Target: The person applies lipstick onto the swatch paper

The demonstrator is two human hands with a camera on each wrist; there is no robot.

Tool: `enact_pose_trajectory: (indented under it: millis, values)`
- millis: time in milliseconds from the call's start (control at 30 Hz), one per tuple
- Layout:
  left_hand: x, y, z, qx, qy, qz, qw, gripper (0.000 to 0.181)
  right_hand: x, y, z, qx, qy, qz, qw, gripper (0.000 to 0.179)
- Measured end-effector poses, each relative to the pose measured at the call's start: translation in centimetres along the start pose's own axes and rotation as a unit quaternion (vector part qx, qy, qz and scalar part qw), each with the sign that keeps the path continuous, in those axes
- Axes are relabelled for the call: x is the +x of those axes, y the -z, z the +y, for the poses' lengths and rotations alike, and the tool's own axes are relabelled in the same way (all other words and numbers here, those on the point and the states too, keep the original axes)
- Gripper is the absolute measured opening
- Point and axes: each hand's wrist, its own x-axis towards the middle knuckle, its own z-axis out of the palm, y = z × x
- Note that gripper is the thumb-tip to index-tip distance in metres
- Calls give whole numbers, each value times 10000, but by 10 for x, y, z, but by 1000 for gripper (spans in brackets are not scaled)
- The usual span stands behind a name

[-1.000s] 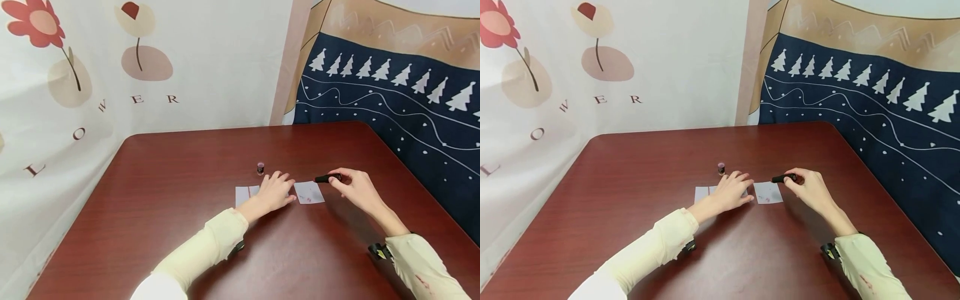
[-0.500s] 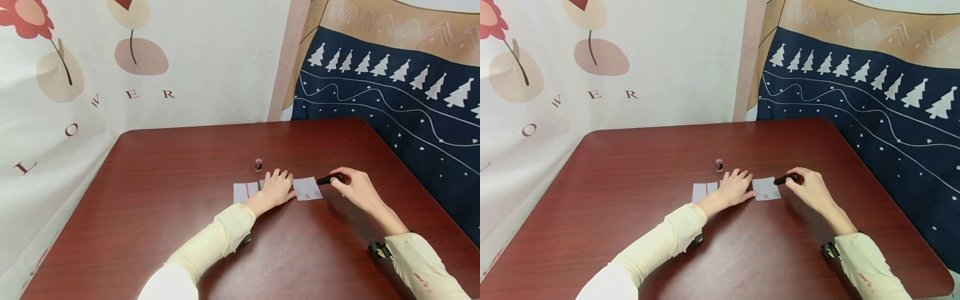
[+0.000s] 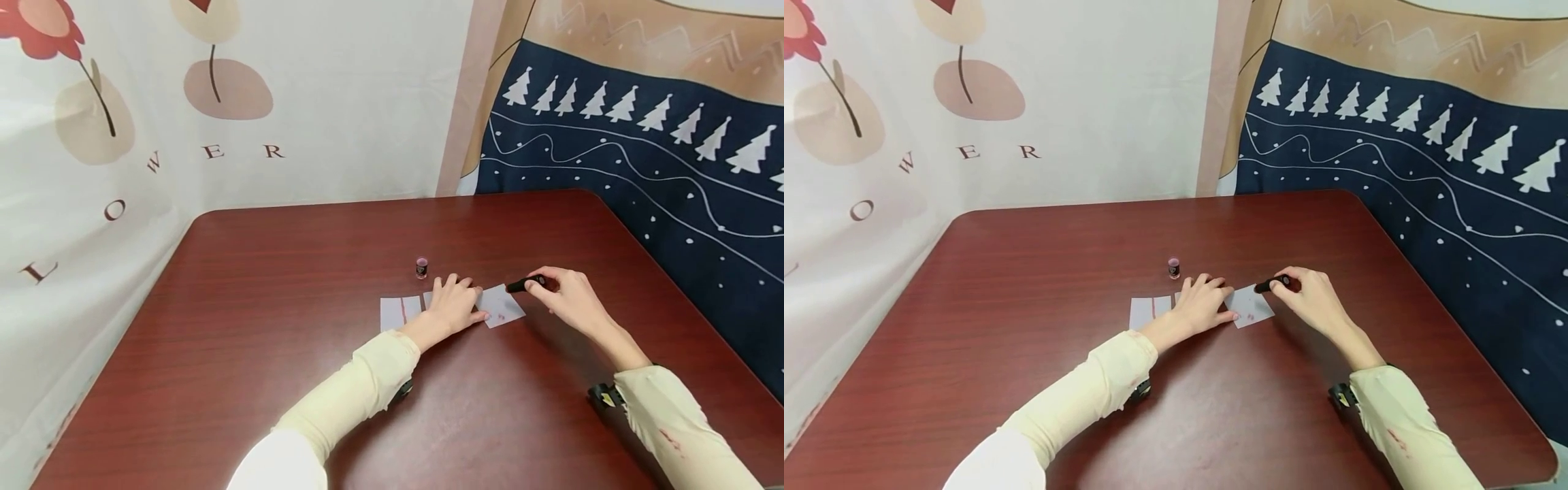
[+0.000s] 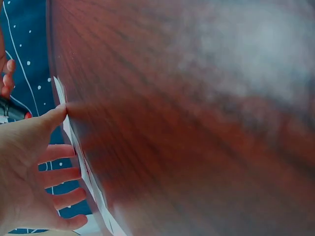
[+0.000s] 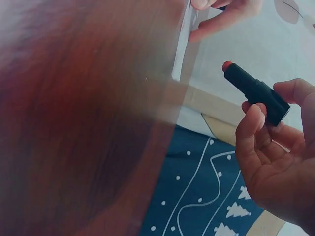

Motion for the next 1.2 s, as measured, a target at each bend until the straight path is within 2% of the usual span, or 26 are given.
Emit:
enact_pose_trajectory:
  millis: [167, 300, 433, 567, 733, 967, 1067, 1200]
  values:
    - [3, 1, -2, -75, 9, -178, 9998, 44, 12, -5, -8, -140, 322, 47, 9994, 19]
    - [5, 4, -3, -80, 32, -304, 9995, 41, 17, -7, -11, -114, 405, -17, 9991, 18]
    - [4, 7, -1, -127, 17, -194, 9997, 42, 17, -7, -11, -114, 407, 7, 9991, 18]
    - [1, 8, 4, -15, -172, -61, 9998, 46, 17, -7, -8, -147, 359, 26, 9992, 18]
    - [0, 5, 7, 141, -204, -197, 9995, 47, 20, -8, -7, -169, 412, -9, 9990, 19]
    - [3, 4, 6, -11, -129, -284, 9995, 49, 22, -10, -8, -237, 507, -6, 9984, 17]
    - [2, 4, 5, -117, -89, -324, 9994, 50, 23, -11, -9, -265, 509, -96, 9983, 19]
    - [2, 3, 5, -219, -50, -336, 9992, 48, 23, -12, -11, -113, 338, -406, 9985, 24]
